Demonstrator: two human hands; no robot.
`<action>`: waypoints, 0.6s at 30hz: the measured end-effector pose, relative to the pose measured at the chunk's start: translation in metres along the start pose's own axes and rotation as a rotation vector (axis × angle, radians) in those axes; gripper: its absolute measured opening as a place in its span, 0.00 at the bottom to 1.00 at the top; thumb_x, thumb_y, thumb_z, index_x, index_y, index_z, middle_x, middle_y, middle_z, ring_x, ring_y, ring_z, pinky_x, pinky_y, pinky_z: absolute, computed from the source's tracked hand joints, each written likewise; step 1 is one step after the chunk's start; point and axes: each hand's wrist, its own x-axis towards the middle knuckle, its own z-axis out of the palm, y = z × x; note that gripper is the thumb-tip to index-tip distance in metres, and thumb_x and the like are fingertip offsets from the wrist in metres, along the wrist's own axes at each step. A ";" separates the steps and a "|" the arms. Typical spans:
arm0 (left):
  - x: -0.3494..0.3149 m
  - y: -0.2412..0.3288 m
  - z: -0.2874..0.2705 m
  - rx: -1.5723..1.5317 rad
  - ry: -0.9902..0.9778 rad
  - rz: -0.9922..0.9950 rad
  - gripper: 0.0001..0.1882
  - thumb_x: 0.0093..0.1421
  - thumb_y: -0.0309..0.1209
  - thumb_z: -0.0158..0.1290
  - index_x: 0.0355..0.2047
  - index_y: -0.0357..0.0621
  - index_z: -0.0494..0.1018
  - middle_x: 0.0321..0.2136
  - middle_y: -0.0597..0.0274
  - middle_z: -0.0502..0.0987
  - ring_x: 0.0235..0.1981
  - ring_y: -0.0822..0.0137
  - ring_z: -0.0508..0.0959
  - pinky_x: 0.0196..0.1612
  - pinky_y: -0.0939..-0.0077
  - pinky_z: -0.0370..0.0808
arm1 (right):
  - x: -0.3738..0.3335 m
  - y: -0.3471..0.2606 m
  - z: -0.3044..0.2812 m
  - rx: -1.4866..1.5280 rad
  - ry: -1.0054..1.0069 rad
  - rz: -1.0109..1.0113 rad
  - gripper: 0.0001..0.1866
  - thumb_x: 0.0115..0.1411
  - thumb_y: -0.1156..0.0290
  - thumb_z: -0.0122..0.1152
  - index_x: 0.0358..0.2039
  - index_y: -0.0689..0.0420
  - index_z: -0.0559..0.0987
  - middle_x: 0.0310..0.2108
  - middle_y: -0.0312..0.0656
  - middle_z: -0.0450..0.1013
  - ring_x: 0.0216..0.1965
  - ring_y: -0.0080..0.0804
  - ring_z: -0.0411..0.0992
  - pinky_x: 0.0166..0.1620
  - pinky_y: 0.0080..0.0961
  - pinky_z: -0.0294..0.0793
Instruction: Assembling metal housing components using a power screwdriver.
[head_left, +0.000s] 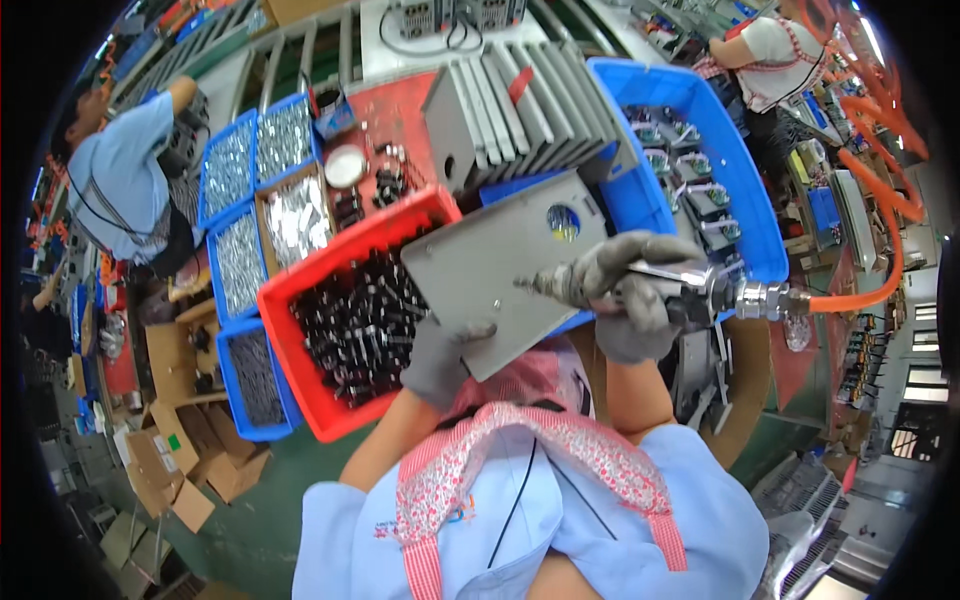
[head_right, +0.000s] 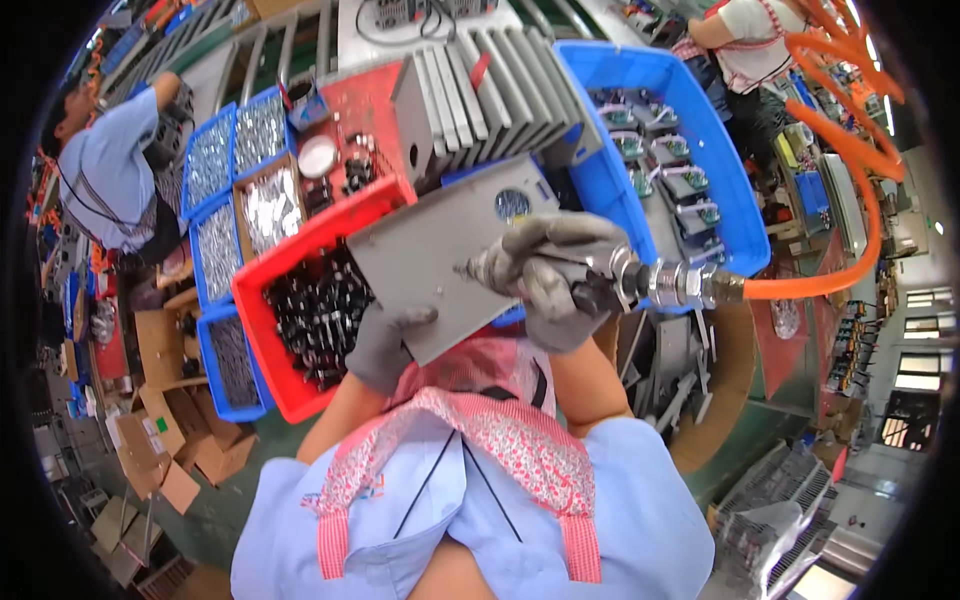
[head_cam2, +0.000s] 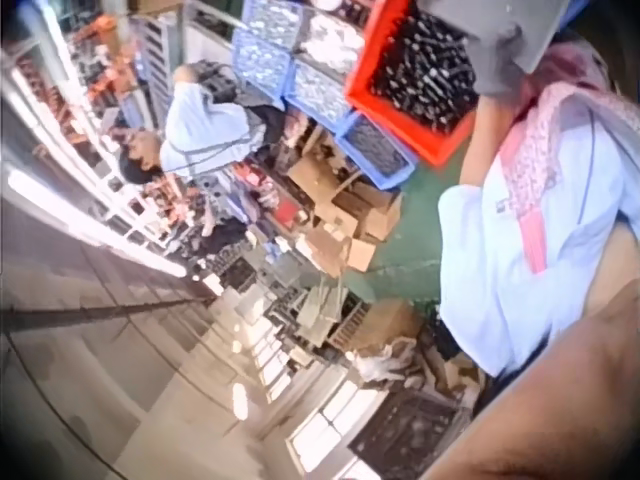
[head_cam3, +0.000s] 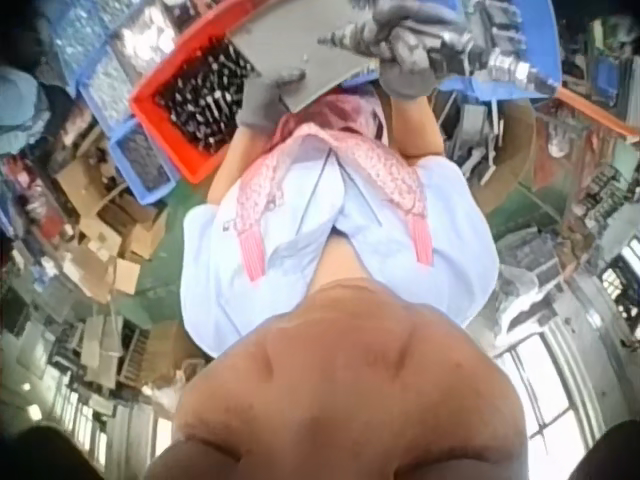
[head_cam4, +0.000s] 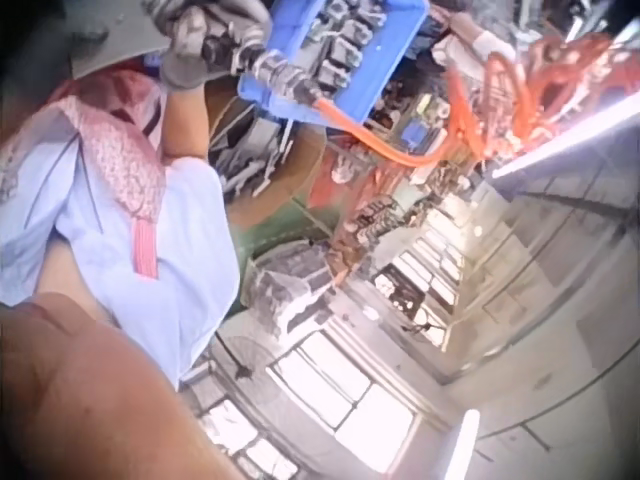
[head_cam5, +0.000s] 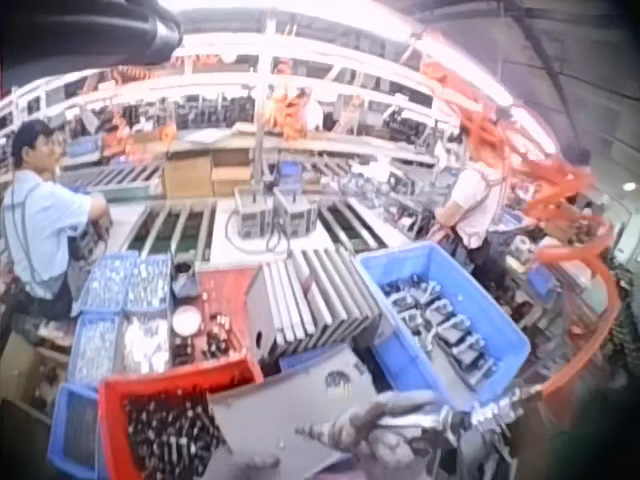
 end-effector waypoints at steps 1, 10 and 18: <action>-0.005 -0.001 0.003 0.000 -0.009 -0.023 0.25 0.46 0.17 0.53 0.48 0.31 0.67 0.40 0.50 0.75 0.38 0.58 0.79 0.43 0.65 0.79 | -0.005 0.000 0.001 -0.048 0.012 0.002 0.20 0.53 0.81 0.50 0.47 0.58 0.60 0.34 0.55 0.69 0.26 0.35 0.70 0.28 0.38 0.73; -0.016 -0.006 0.005 -0.029 -0.003 -0.033 0.22 0.47 0.18 0.54 0.45 0.29 0.68 0.38 0.50 0.76 0.36 0.60 0.79 0.41 0.69 0.78 | -0.013 -0.001 0.004 -0.041 0.016 0.069 0.20 0.51 0.85 0.47 0.47 0.60 0.63 0.35 0.55 0.71 0.25 0.36 0.71 0.26 0.33 0.73; -0.017 0.004 0.009 -0.016 0.041 -0.041 0.22 0.47 0.18 0.53 0.46 0.30 0.68 0.38 0.51 0.75 0.36 0.58 0.79 0.42 0.65 0.79 | -0.011 -0.005 0.015 0.007 -0.085 0.059 0.20 0.53 0.80 0.48 0.48 0.60 0.64 0.36 0.56 0.70 0.25 0.36 0.71 0.27 0.39 0.73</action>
